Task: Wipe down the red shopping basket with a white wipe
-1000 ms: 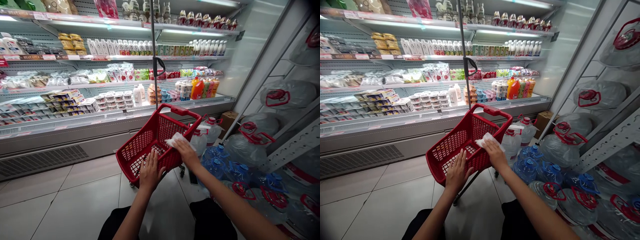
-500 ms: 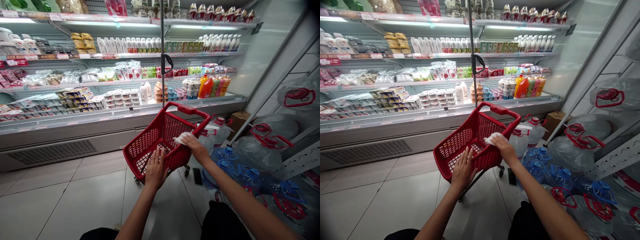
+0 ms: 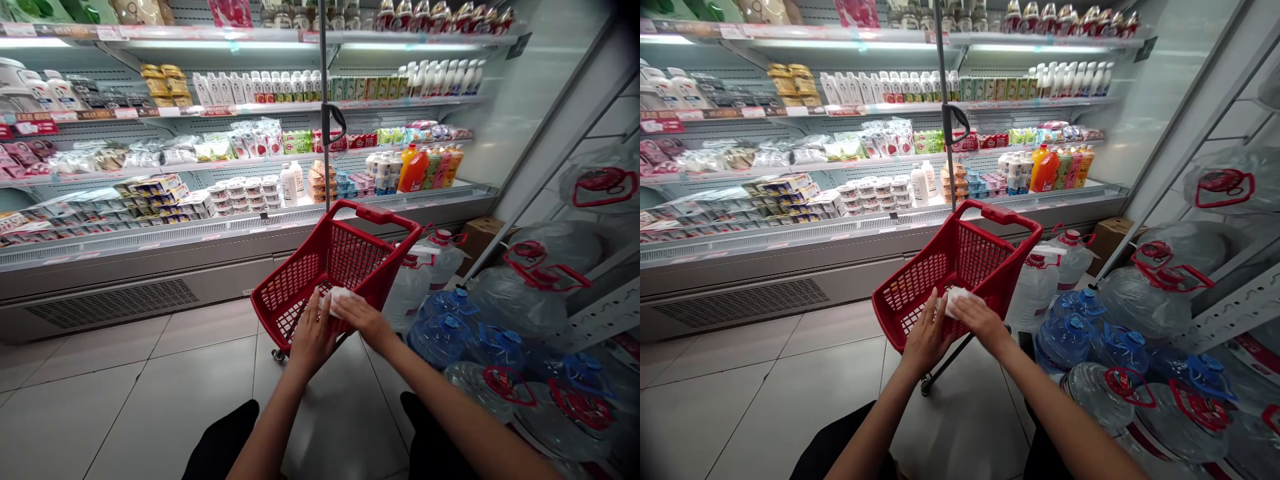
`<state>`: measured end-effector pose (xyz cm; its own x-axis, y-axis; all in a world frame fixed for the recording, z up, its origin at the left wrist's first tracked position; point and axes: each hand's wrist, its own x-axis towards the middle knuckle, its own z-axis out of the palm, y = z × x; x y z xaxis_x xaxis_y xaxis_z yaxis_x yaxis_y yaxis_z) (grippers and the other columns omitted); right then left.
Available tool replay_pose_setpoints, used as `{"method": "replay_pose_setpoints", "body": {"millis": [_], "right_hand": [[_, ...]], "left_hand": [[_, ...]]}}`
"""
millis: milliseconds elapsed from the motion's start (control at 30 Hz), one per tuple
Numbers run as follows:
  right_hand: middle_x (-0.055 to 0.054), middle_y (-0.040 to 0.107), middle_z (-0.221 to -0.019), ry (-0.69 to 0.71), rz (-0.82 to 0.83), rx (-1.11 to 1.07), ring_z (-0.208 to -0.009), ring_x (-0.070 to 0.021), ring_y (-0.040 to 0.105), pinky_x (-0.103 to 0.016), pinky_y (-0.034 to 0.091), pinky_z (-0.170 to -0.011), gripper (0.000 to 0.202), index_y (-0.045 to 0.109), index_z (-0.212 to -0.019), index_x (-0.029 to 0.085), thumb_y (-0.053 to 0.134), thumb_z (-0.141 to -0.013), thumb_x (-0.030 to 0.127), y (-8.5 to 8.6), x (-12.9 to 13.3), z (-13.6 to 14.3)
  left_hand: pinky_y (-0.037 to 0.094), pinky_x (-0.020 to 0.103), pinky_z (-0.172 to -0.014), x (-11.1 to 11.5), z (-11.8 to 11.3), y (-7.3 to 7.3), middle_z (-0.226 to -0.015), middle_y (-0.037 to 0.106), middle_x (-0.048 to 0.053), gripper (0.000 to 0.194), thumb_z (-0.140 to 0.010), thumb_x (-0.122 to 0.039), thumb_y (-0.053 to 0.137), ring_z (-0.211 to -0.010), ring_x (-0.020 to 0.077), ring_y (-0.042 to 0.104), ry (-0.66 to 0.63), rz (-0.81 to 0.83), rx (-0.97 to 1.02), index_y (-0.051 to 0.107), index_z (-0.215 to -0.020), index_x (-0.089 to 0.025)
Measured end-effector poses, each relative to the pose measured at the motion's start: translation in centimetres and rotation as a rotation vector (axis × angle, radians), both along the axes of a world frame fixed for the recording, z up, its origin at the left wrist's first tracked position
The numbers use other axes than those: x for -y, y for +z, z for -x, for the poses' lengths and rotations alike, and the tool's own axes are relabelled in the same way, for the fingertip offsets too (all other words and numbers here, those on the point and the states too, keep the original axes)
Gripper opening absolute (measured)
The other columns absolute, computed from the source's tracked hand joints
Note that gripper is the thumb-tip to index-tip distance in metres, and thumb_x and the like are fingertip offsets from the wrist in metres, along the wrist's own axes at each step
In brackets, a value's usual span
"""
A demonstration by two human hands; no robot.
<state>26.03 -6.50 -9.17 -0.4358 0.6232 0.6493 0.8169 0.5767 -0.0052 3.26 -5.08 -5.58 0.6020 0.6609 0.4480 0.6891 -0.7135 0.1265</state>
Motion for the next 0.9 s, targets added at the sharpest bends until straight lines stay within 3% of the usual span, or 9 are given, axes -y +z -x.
{"method": "replay_pose_setpoints", "body": {"millis": [133, 233, 300, 467, 567, 667, 800, 900], "right_hand": [[-0.001, 0.048, -0.163, -0.203, -0.021, -0.098, -0.153, -0.0185, 0.041, -0.046, 0.032, -0.131, 0.069, 0.043, -0.161, 0.029, 0.033, -0.1, -0.001, 2.1, -2.0, -7.4], [0.0, 0.048, -0.163, -0.287, -0.025, -0.163, -0.154, -0.0184, 0.039, -0.045, 0.028, -0.133, 0.07, 0.044, -0.161, 0.029, 0.032, -0.099, -0.002, 1.7, -2.4, -8.0], [-0.001, 0.05, -0.162, -0.267, -0.025, -0.183, -0.153, -0.0177, 0.041, -0.043, 0.027, -0.133, 0.072, 0.042, -0.161, 0.027, 0.031, -0.097, -0.004, 0.8, -1.8, -4.7], [-0.004, 0.049, -0.162, -0.058, 0.029, -0.088, -0.153, -0.0183, 0.04, -0.043, 0.036, -0.129, 0.07, 0.038, -0.163, 0.022, 0.038, -0.097, -0.001, -1.5, 2.2, 8.5], [-0.006, 0.051, -0.16, 0.045, 0.015, -0.029, -0.153, -0.0195, 0.041, -0.043, 0.04, -0.127, 0.065, 0.042, -0.16, 0.017, 0.042, -0.098, 0.0, -1.7, 3.7, 11.3], [-0.005, 0.052, -0.16, 0.093, 0.012, 0.014, -0.151, -0.0191, 0.044, -0.044, 0.04, -0.126, 0.067, 0.041, -0.161, 0.021, 0.043, -0.098, 0.0, -0.9, 2.8, 7.3], [-0.005, 0.052, -0.159, -0.121, -0.009, -0.11, -0.15, -0.0213, 0.045, -0.048, 0.04, -0.126, 0.067, 0.042, -0.161, 0.026, 0.038, -0.099, 0.0, 0.8, -0.3, -2.1], [-0.005, 0.054, -0.158, -0.203, 0.005, -0.134, -0.151, -0.0226, 0.045, -0.05, 0.039, -0.126, 0.069, 0.044, -0.16, 0.027, 0.039, -0.098, -0.002, 1.1, -0.9, -4.3]], "left_hand": [[0.036, 0.056, -0.123, -0.2, 4.9, -0.2, -0.176, 0.018, 0.013, 0.093, -0.097, -0.031, 0.063, -0.158, 0.0332, 0.03, 0.076, 0.029, -0.045, 0.005, -0.17, -0.03], [0.035, 0.054, -0.124, -0.1, 6.9, -1.1, -0.174, 0.026, 0.015, 0.097, -0.098, -0.031, 0.061, -0.158, 0.0314, 0.031, 0.075, 0.045, 0.015, -0.004, -0.169, -0.024], [0.031, 0.055, -0.127, 0.0, 6.8, -1.7, -0.173, 0.029, 0.014, 0.097, -0.097, -0.028, 0.061, -0.159, 0.03, 0.029, 0.073, 0.042, 0.052, -0.004, -0.169, -0.024], [0.03, 0.057, -0.127, 0.4, 5.1, -3.0, -0.173, 0.028, 0.016, 0.1, -0.093, -0.018, 0.059, -0.16, 0.0308, 0.026, 0.079, 0.011, 0.175, -0.006, -0.169, -0.022], [0.031, 0.058, -0.126, 0.6, 4.8, -3.3, -0.173, 0.026, 0.018, 0.103, -0.091, -0.015, 0.06, -0.159, 0.0308, 0.029, 0.079, 0.036, 0.252, -0.008, -0.168, -0.022], [0.033, 0.06, -0.125, 0.9, 5.0, -3.0, -0.173, 0.025, 0.019, 0.105, -0.093, -0.02, 0.063, -0.158, 0.0319, 0.031, 0.06, 0.066, 0.261, -0.009, -0.168, -0.023], [0.033, 0.06, -0.126, 1.2, 5.2, -2.6, -0.173, 0.027, 0.017, 0.102, -0.095, -0.023, 0.063, -0.159, 0.0311, 0.029, 0.085, 0.077, 0.225, -0.008, -0.168, -0.024], [0.033, 0.06, -0.125, 1.3, 5.1, -2.5, -0.172, 0.028, 0.017, 0.103, -0.094, -0.022, 0.064, -0.159, 0.032, 0.029, 0.091, 0.066, 0.218, -0.008, -0.168, -0.025]]}}
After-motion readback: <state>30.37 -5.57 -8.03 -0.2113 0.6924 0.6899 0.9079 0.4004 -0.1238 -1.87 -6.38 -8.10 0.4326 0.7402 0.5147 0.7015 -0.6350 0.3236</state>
